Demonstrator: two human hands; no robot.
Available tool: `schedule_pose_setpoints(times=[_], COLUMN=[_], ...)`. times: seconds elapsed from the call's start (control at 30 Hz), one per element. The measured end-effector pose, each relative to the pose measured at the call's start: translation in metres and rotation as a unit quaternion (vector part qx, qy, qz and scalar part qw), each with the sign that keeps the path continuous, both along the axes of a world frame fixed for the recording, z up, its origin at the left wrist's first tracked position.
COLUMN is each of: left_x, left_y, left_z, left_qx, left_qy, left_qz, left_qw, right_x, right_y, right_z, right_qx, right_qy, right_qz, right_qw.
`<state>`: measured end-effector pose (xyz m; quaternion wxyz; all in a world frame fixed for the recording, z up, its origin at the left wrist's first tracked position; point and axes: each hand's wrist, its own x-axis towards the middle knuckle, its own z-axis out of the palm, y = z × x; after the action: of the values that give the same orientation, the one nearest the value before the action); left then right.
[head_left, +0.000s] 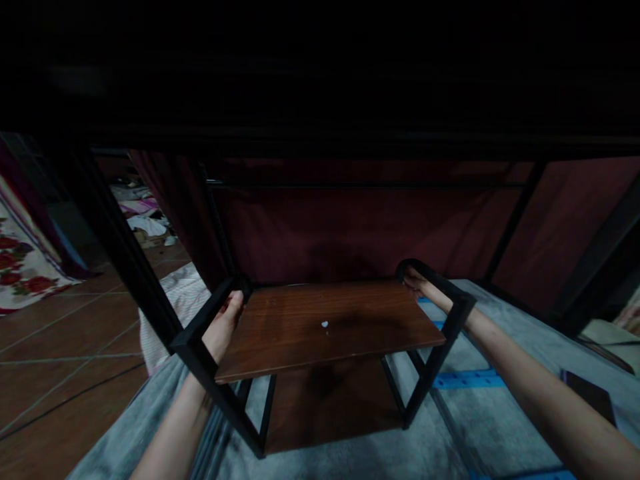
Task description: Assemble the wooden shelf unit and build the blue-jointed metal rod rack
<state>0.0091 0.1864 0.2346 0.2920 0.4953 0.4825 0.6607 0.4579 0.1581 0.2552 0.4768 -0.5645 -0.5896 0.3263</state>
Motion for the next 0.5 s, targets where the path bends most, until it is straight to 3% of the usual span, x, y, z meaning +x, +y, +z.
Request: schedule_pose_setpoints(times=[0.2,0.5], left_x=[0.0,0.002], left_y=[0.008,0.011], left_z=[-0.007,-0.007], left_qx=[0.049,0.095], left_qy=[0.019,-0.02], left_qz=[0.05,0.014], left_qw=[0.997,0.995], right_x=[-0.002,0.01], right_y=[-0.002,0.01], right_z=[0.0,-0.011], right_qx=[-0.007,-0.011], right_qy=[0.023,0.038], right_qz=[0.004,0.036], right_qw=[1.0,0.999])
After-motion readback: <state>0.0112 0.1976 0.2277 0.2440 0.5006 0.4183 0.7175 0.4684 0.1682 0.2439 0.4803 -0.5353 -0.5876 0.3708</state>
